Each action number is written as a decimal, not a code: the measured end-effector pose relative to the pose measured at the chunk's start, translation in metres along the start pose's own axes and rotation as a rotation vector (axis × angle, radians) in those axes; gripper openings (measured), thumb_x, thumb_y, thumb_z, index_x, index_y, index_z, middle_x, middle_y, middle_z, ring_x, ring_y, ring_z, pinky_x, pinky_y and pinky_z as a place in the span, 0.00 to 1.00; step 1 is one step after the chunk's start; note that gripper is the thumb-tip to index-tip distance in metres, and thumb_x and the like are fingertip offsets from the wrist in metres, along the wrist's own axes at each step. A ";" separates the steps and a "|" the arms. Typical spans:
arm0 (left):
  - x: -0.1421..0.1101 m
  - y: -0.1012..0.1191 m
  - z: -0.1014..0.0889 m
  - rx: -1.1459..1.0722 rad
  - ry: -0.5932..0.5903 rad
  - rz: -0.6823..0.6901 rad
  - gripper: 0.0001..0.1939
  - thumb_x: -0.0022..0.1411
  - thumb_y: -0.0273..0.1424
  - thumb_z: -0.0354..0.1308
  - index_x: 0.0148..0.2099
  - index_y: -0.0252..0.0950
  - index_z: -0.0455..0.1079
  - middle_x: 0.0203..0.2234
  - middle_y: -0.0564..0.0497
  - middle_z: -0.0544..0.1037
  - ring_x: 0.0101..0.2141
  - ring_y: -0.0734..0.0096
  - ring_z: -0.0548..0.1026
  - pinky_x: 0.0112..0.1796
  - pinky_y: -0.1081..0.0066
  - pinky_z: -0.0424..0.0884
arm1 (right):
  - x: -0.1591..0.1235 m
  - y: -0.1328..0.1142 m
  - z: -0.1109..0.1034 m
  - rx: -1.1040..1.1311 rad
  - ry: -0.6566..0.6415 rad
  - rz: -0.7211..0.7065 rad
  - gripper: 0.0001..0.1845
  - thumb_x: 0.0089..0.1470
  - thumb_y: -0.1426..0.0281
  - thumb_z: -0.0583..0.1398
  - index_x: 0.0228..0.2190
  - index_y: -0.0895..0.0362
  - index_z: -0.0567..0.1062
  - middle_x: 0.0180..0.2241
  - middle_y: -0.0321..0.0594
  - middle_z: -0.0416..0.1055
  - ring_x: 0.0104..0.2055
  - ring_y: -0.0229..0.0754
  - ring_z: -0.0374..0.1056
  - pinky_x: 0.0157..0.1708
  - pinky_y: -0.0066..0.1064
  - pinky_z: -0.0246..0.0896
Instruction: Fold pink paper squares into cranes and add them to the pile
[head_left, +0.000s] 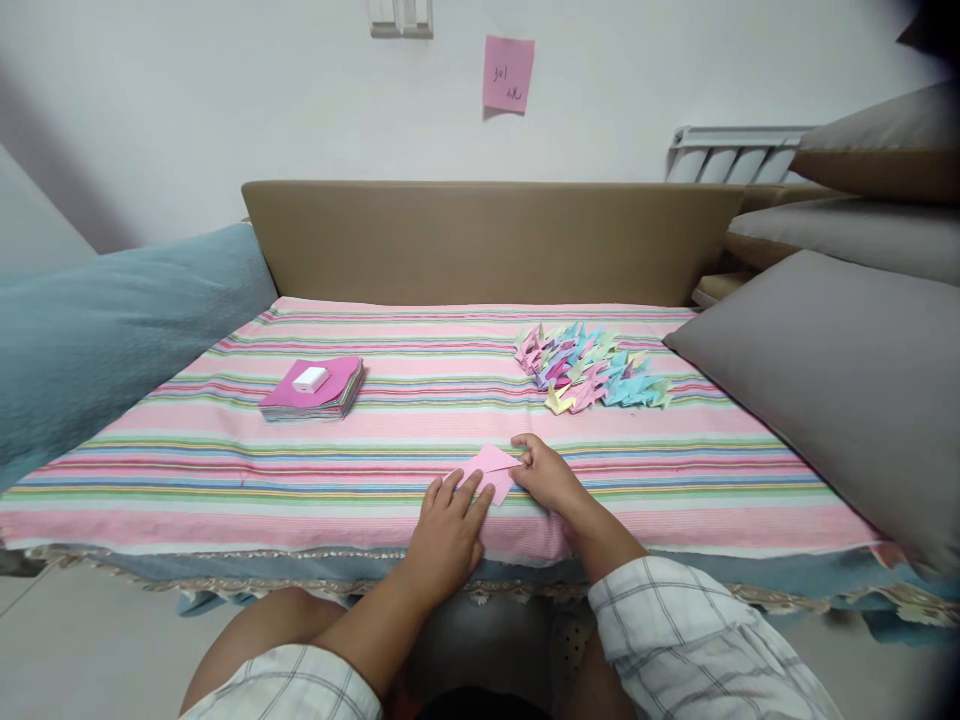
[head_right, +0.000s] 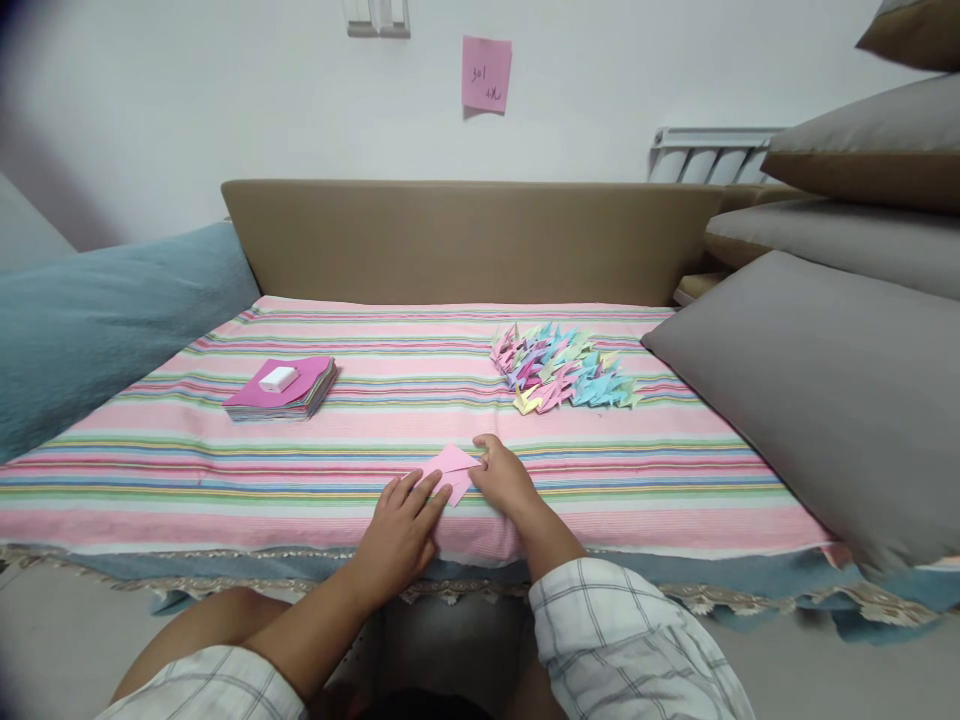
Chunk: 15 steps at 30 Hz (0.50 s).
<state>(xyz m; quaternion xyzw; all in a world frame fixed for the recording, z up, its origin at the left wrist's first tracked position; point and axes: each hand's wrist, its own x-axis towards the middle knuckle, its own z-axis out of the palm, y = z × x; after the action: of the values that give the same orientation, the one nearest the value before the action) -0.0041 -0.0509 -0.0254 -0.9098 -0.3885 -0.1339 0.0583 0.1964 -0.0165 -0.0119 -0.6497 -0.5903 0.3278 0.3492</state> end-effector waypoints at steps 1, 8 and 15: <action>0.000 0.000 0.000 -0.003 -0.001 0.000 0.34 0.51 0.30 0.56 0.61 0.42 0.55 0.60 0.47 0.58 0.58 0.52 0.53 0.56 0.51 0.50 | 0.000 0.000 -0.001 0.003 -0.001 0.001 0.25 0.43 0.76 0.58 0.46 0.56 0.66 0.24 0.29 0.65 0.26 0.35 0.62 0.28 0.25 0.54; 0.000 0.000 -0.001 -0.009 -0.009 -0.006 0.34 0.51 0.29 0.56 0.61 0.41 0.55 0.60 0.47 0.58 0.58 0.52 0.54 0.56 0.51 0.50 | 0.003 0.006 -0.005 -0.021 0.047 0.021 0.24 0.41 0.78 0.55 0.44 0.56 0.66 0.26 0.31 0.66 0.28 0.36 0.62 0.30 0.26 0.57; 0.001 0.001 -0.002 -0.021 -0.015 -0.011 0.36 0.50 0.29 0.57 0.62 0.42 0.55 0.60 0.46 0.58 0.58 0.51 0.54 0.56 0.50 0.50 | -0.007 0.002 0.010 -0.092 0.163 -0.191 0.32 0.42 0.69 0.59 0.51 0.54 0.62 0.50 0.43 0.61 0.53 0.46 0.57 0.53 0.38 0.52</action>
<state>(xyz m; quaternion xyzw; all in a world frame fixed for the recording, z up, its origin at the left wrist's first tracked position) -0.0032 -0.0513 -0.0227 -0.9092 -0.3925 -0.1316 0.0452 0.1889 -0.0226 -0.0192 -0.6303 -0.6336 0.2118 0.3955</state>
